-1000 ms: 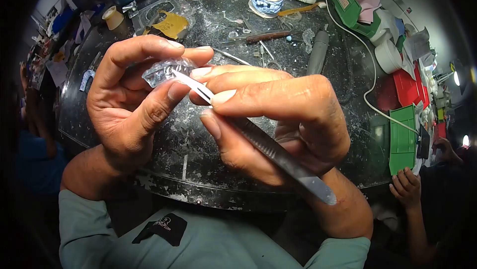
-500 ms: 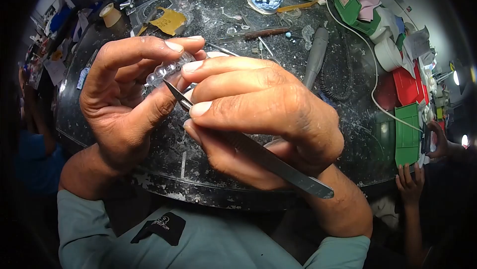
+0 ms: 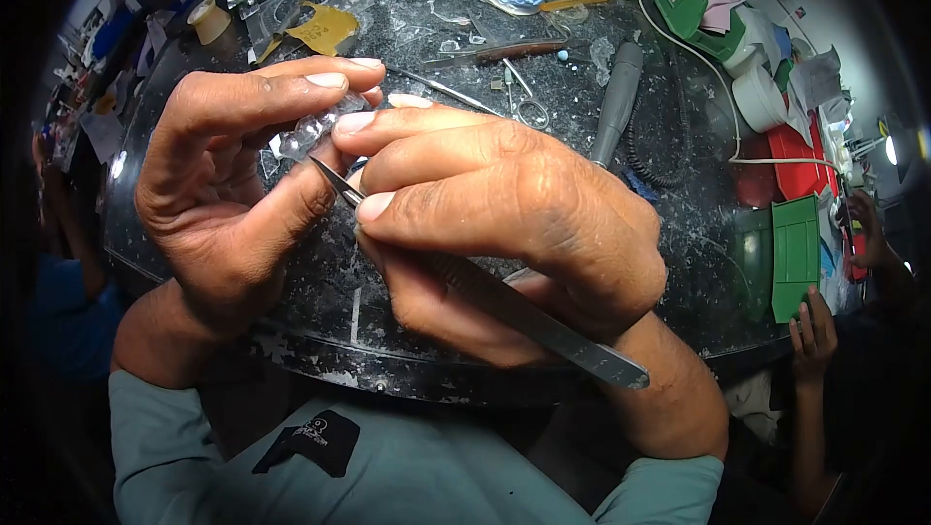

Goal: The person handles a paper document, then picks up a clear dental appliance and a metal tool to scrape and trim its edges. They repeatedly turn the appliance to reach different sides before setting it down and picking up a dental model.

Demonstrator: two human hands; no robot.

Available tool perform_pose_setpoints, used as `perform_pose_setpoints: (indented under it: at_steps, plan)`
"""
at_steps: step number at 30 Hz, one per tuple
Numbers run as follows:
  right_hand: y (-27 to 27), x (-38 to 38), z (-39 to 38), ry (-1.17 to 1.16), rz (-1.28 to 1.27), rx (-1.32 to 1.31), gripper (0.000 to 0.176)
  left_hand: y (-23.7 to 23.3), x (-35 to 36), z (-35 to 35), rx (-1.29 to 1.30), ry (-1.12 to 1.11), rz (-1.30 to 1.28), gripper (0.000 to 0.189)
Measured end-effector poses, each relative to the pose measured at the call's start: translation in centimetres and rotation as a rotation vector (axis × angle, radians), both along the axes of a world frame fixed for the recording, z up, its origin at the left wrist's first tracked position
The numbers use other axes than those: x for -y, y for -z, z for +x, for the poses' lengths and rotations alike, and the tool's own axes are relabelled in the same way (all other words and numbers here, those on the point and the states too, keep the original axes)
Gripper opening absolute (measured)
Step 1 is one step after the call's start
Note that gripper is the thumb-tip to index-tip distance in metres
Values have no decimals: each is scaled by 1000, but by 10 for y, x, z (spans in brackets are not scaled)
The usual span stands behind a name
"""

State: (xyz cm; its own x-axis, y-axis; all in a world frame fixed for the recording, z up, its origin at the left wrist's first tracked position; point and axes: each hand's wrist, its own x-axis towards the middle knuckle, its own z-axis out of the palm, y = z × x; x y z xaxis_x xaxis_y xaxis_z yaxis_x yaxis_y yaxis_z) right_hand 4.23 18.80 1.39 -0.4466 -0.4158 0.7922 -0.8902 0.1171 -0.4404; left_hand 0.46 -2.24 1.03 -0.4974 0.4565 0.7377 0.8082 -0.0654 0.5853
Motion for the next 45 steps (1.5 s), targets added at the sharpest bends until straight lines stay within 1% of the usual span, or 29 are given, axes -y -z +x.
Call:
perform_pose_setpoints:
  at_steps: [9, 13, 15, 18, 25, 27, 31, 33, 45]
  plan:
    - [4, 1, -1, -17, -42, -10, 32, 2, 1, -3, -83, -10, -2, 38]
    - [3, 1, -1, 2, -6, -20, 31, 0, 2, -4, -123, -17, -20, 38]
    - [6, 1, -2, -9, -40, -28, 31, -1, 1, -2, -116, -62, -40, 38]
    - [5, 2, 0, 20, -39, -31, 31, 2, 3, -9, -161, -29, -35, 38]
    - [9, 1, 0, 9, -37, -35, 35, 2, 1, -7, -136, -67, -43, 39]
    - [8, 0, 0, 6, -6, -14, 36, 3, 2, -9, -137, -51, -45, 38]
    - [11, 3, -2, -11, -41, -32, 37, 6, 3, -10, -103, -42, -15, 37]
    - [11, 4, -2, -20, -55, -11, 37, 6, 4, -13, -153, -8, -21, 38]
    - [9, 2, -1, 0, -33, 2, 34, 7, 3, -11, -106, -16, 5, 37]
